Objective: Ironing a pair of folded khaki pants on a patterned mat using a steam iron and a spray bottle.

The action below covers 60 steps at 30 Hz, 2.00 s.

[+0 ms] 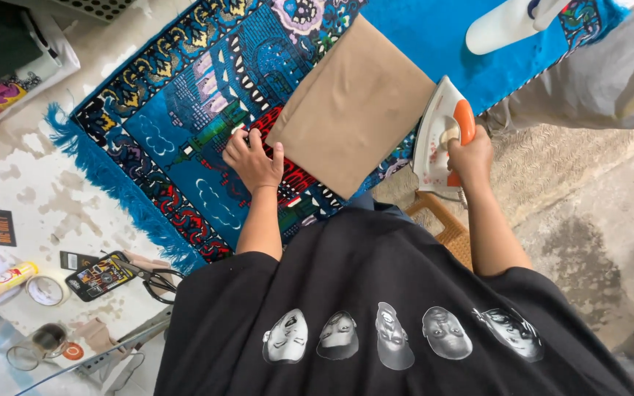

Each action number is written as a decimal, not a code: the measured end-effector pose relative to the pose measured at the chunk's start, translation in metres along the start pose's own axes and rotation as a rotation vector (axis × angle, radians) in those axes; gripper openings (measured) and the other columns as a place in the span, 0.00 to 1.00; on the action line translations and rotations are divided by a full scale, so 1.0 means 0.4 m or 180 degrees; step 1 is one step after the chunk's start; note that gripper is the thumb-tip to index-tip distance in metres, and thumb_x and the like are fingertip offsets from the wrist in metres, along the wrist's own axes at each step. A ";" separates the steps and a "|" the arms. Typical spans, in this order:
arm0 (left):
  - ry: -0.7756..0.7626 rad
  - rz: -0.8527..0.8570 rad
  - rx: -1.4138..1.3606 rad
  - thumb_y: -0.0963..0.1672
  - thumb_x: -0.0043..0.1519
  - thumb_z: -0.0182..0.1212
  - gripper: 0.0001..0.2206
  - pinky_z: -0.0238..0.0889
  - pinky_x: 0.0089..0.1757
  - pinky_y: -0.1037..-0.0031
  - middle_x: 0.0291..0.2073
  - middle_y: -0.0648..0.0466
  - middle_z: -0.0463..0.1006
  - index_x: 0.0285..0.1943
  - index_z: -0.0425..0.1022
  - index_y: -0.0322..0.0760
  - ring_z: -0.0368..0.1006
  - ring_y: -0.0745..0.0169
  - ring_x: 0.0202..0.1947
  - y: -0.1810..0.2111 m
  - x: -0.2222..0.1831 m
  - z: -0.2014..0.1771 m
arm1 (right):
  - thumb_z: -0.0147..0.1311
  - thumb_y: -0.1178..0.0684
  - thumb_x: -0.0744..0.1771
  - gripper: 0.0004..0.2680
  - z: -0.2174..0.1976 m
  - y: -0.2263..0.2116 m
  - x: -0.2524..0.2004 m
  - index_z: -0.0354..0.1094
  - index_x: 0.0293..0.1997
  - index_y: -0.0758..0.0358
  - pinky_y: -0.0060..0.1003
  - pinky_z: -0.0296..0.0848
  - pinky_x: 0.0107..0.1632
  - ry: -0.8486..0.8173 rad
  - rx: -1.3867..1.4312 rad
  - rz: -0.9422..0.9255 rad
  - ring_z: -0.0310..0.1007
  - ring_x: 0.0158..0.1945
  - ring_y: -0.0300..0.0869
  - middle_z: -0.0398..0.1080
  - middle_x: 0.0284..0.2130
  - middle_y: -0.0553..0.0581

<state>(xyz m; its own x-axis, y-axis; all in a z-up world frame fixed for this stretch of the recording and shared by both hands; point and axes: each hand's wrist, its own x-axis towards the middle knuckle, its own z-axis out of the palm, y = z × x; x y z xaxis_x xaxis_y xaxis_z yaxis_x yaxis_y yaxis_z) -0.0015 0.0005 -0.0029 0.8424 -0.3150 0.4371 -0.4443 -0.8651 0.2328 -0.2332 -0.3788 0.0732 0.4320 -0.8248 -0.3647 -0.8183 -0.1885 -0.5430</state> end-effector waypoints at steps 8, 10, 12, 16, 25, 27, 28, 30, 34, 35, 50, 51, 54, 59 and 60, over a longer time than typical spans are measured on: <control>-0.0385 -0.0266 -0.0430 0.57 0.67 0.37 0.19 0.49 0.52 0.54 0.49 0.54 0.61 0.51 0.66 0.49 0.60 0.44 0.50 -0.021 -0.008 -0.015 | 0.52 0.59 0.67 0.11 0.027 -0.085 -0.168 0.57 0.51 0.70 0.39 0.74 0.23 -0.0114 0.2121 0.0122 0.69 0.19 0.44 0.64 0.25 0.60; -0.0740 -0.0584 -0.0677 0.57 0.66 0.44 0.16 0.48 0.54 0.51 0.50 0.55 0.61 0.51 0.66 0.51 0.59 0.43 0.52 -0.031 0.002 -0.016 | 0.50 0.61 0.67 0.10 0.036 -0.125 -0.199 0.56 0.53 0.69 0.38 0.74 0.25 -0.0150 0.2357 0.0027 0.71 0.20 0.44 0.65 0.27 0.59; -0.1416 -0.1327 -0.0813 0.61 0.63 0.52 0.17 0.53 0.53 0.49 0.47 0.59 0.66 0.40 0.67 0.53 0.64 0.43 0.50 -0.035 0.036 -0.027 | 0.51 0.59 0.69 0.12 0.052 -0.157 -0.210 0.55 0.57 0.71 0.41 0.76 0.28 -0.0458 0.2387 -0.0323 0.73 0.23 0.47 0.65 0.29 0.62; -0.1078 -0.0412 -0.1639 0.52 0.64 0.61 0.13 0.65 0.44 0.53 0.40 0.47 0.73 0.43 0.72 0.40 0.73 0.37 0.42 0.043 0.142 -0.033 | 0.50 0.57 0.71 0.13 0.113 -0.220 -0.212 0.55 0.61 0.72 0.47 0.78 0.28 -0.0506 0.2442 -0.0445 0.75 0.25 0.51 0.67 0.31 0.67; -0.1971 -0.0167 -0.0582 0.60 0.60 0.59 0.29 0.71 0.41 0.50 0.39 0.41 0.73 0.49 0.65 0.32 0.74 0.35 0.43 0.131 0.063 0.074 | 0.51 0.58 0.71 0.13 0.112 -0.217 -0.265 0.57 0.60 0.73 0.44 0.75 0.23 -0.0554 0.2478 -0.0415 0.74 0.20 0.52 0.67 0.27 0.65; -0.1798 -0.0407 -0.0848 0.58 0.64 0.55 0.26 0.71 0.41 0.48 0.37 0.38 0.75 0.48 0.65 0.30 0.75 0.32 0.39 0.142 0.006 0.035 | 0.52 0.55 0.72 0.12 0.100 -0.182 -0.267 0.58 0.59 0.71 0.45 0.76 0.23 -0.0509 0.2295 -0.0327 0.74 0.20 0.52 0.68 0.27 0.67; -0.1779 -0.0404 -0.0871 0.58 0.64 0.55 0.26 0.71 0.41 0.48 0.37 0.38 0.75 0.48 0.65 0.30 0.75 0.32 0.39 0.151 -0.041 0.014 | 0.52 0.55 0.72 0.12 0.091 -0.183 -0.271 0.58 0.59 0.71 0.45 0.76 0.23 -0.0492 0.2288 -0.0350 0.74 0.20 0.52 0.68 0.27 0.67; -0.1441 -0.0417 -0.0740 0.53 0.68 0.53 0.18 0.70 0.40 0.55 0.33 0.42 0.73 0.45 0.66 0.33 0.75 0.37 0.35 0.168 -0.141 -0.028 | 0.52 0.55 0.72 0.12 0.074 -0.182 -0.282 0.58 0.58 0.74 0.47 0.76 0.22 -0.0465 0.2063 -0.0358 0.74 0.19 0.53 0.69 0.27 0.68; -0.1919 -0.0711 -0.1168 0.53 0.68 0.49 0.22 0.67 0.43 0.54 0.41 0.42 0.72 0.57 0.64 0.30 0.71 0.39 0.42 0.190 -0.184 -0.127 | 0.48 0.53 0.73 0.11 0.058 -0.226 -0.289 0.61 0.56 0.72 0.45 0.72 0.21 -0.0592 0.1499 -0.0578 0.73 0.17 0.51 0.69 0.23 0.64; -0.1636 -0.0654 -0.1221 0.50 0.65 0.53 0.26 0.58 0.53 0.51 0.53 0.39 0.63 0.65 0.57 0.28 0.63 0.36 0.53 0.198 -0.184 -0.136 | 0.46 0.50 0.73 0.11 0.058 -0.247 -0.292 0.63 0.55 0.70 0.44 0.71 0.20 -0.0670 0.1257 -0.0629 0.72 0.16 0.50 0.70 0.20 0.62; -0.1307 0.0718 -0.2007 0.49 0.67 0.43 0.30 0.32 0.71 0.54 0.78 0.40 0.49 0.79 0.53 0.32 0.42 0.43 0.78 0.174 -0.123 -0.048 | 0.36 0.39 0.75 0.15 0.198 -0.285 -0.240 0.56 0.45 0.62 0.67 0.70 0.40 -0.0484 -0.0517 -0.0903 0.73 0.38 0.78 0.70 0.27 0.79; -0.1262 0.0764 -0.1980 0.49 0.66 0.44 0.31 0.34 0.71 0.54 0.78 0.40 0.50 0.79 0.53 0.32 0.44 0.42 0.78 0.170 -0.132 -0.050 | 0.36 0.38 0.74 0.15 0.197 -0.255 -0.272 0.56 0.46 0.60 0.67 0.71 0.42 -0.0588 -0.0608 -0.0684 0.74 0.38 0.76 0.71 0.27 0.77; -0.1166 0.0812 -0.1829 0.51 0.65 0.44 0.32 0.31 0.71 0.50 0.78 0.41 0.51 0.79 0.53 0.33 0.44 0.44 0.78 0.173 -0.126 -0.060 | 0.36 0.37 0.74 0.15 0.179 -0.224 -0.312 0.57 0.46 0.59 0.66 0.71 0.43 -0.0781 -0.0475 -0.0506 0.74 0.41 0.75 0.72 0.27 0.76; -0.1180 0.0785 -0.1805 0.51 0.65 0.43 0.32 0.30 0.71 0.48 0.78 0.42 0.50 0.79 0.53 0.34 0.45 0.45 0.78 0.175 -0.129 -0.054 | 0.37 0.37 0.74 0.15 0.206 -0.286 -0.224 0.57 0.44 0.58 0.64 0.72 0.38 -0.0451 -0.0585 -0.0800 0.75 0.37 0.74 0.70 0.24 0.76; -0.1159 0.0775 -0.1770 0.50 0.66 0.42 0.31 0.29 0.71 0.48 0.78 0.42 0.50 0.79 0.53 0.34 0.45 0.45 0.78 0.176 -0.132 -0.056 | 0.36 0.37 0.74 0.15 0.206 -0.313 -0.207 0.57 0.43 0.59 0.65 0.72 0.38 -0.0391 -0.0486 -0.0894 0.74 0.36 0.75 0.70 0.24 0.76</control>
<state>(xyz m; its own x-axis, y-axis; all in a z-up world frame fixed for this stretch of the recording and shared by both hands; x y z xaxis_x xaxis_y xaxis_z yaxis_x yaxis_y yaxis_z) -0.0839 -0.0349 0.0099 0.7046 -0.6687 0.2375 -0.6411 -0.4564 0.6170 -0.1353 -0.2430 0.1089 0.6833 -0.6609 -0.3104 -0.7043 -0.4844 -0.5191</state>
